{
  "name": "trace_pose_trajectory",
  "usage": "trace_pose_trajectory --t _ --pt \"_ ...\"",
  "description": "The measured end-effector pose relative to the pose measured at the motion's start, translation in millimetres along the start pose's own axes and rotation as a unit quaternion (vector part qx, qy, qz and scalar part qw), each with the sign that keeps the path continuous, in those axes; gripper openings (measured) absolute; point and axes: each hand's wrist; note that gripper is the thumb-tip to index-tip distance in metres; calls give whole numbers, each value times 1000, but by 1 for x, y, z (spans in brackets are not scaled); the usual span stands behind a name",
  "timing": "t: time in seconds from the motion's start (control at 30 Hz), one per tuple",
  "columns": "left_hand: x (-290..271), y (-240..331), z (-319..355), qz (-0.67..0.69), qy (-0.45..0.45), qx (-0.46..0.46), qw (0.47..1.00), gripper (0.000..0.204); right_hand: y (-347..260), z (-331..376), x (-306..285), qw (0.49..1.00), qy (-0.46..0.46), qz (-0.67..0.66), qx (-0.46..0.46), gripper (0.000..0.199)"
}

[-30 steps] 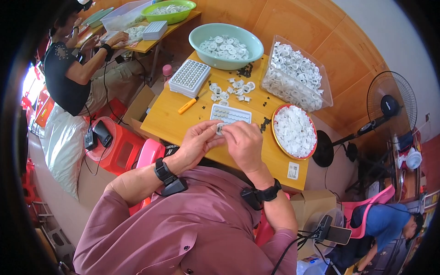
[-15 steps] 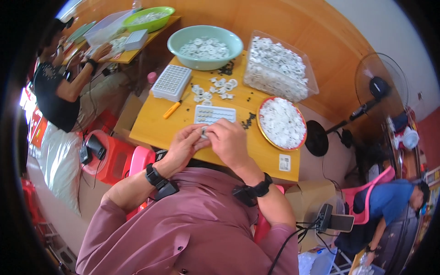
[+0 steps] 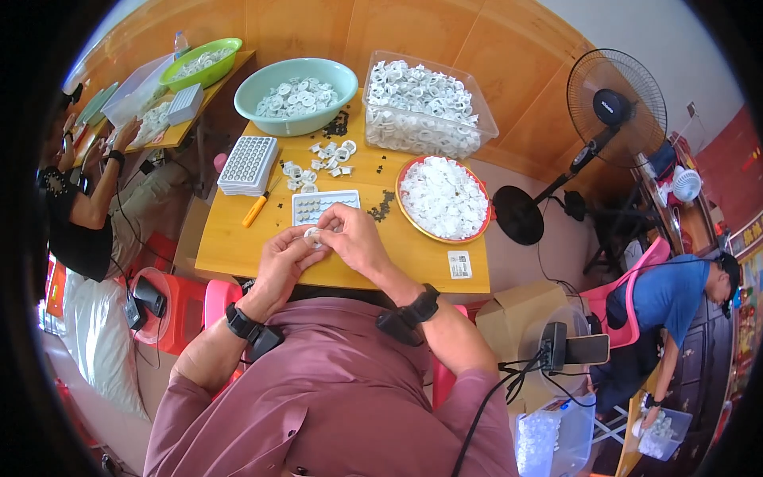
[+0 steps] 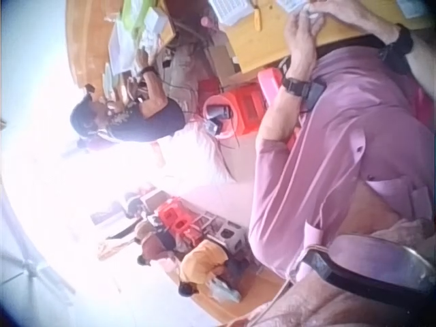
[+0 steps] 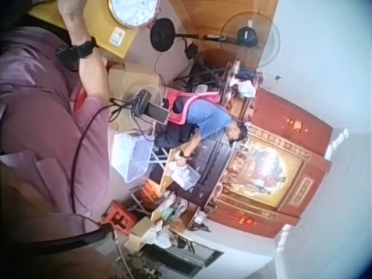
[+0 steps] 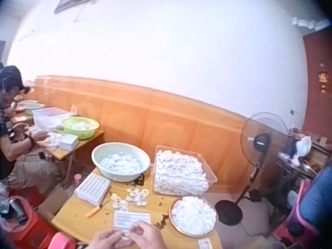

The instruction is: Manually assemble small white plastic components and black inserts into a clear plastic tray.

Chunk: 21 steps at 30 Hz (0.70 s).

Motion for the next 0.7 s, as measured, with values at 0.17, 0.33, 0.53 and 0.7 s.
trace_pose_trajectory --t 0.17,0.33,0.53,0.7 --pt "-2 -1 3 -4 13 -3 1000 22 -13 -3 -28 999 -33 -2 15 13" --pt "0 3 3 -29 27 -27 999 17 -1 -2 -100 893 169 417 -22 15" --pt "-4 1 2 -65 10 -48 997 21 15 6 -137 878 130 445 119 15" --pt "-5 2 1 24 7 -20 999 22 28 4 -142 868 118 459 149 14"
Point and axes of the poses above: each hand's wrist, its own z-axis away from the middle knuckle, its own x-axis out of the palm, y = z × x, and after that the axes turned 7 degrees about -y, right-handed
